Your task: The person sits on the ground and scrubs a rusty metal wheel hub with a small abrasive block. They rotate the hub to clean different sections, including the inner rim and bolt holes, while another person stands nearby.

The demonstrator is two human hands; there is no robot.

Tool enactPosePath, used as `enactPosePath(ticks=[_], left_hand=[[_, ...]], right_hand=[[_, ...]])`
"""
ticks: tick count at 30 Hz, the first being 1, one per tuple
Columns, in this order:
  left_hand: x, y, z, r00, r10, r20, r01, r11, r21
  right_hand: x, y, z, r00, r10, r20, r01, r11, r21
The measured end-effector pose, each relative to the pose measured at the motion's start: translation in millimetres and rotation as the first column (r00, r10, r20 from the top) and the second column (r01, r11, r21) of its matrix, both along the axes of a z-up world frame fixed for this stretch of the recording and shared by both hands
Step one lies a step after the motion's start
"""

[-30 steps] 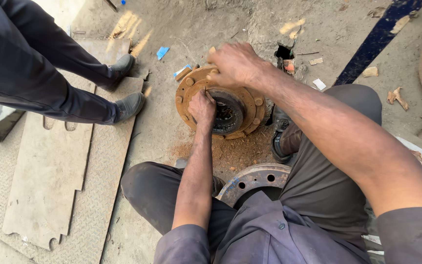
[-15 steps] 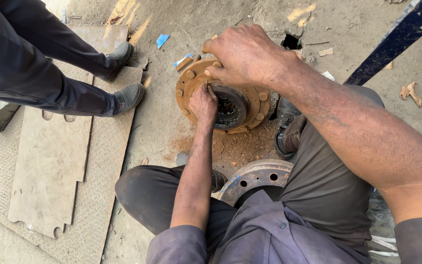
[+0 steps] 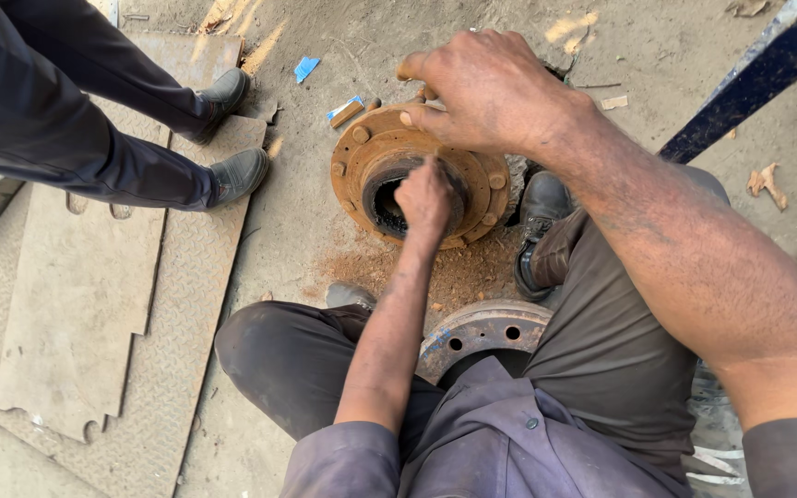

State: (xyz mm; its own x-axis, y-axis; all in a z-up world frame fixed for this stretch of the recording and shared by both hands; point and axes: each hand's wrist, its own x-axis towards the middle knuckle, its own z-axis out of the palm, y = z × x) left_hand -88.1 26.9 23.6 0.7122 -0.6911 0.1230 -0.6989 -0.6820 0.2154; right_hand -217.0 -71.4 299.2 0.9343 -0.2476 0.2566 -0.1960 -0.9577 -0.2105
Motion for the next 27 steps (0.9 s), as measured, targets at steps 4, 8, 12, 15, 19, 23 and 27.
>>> enactPosePath(ticks=[4, 8, 12, 15, 19, 23, 27], left_hand=[[4, -2, -9, 0.999, 0.024, 0.029, -0.025, 1.000, 0.014], [38, 11, 2, 0.958, 0.206, -0.200, -0.246, 0.948, -0.204], [64, 25, 5, 0.980, 0.158, -0.123, -0.192, 0.920, -0.342], [60, 25, 13, 0.964, 0.187, -0.189, -0.238, 0.924, -0.299], [36, 15, 28, 0.980, 0.149, -0.129, -0.178, 0.950, -0.256], [-7, 0, 25, 0.990, 0.044, -0.131, -0.045, 0.999, 0.002], [-26, 4, 7, 0.986, -0.143, 0.080, 0.153, 0.979, -0.137]], right_hand=[[-5, -3, 0, 0.999, 0.017, 0.038, -0.016, 0.999, -0.028], [-10, -6, -2, 1.000, 0.005, 0.029, -0.004, 0.999, -0.035], [-8, -1, 1, 0.997, 0.014, 0.077, -0.011, 0.999, -0.036], [-8, 2, 4, 0.997, 0.021, 0.076, -0.020, 0.999, -0.025], [-7, 2, 1, 0.993, 0.035, 0.110, -0.035, 0.999, -0.003], [-3, 2, -9, 0.974, 0.096, 0.206, -0.075, 0.991, -0.109], [-6, 2, -10, 0.972, 0.099, 0.213, -0.078, 0.991, -0.106]])
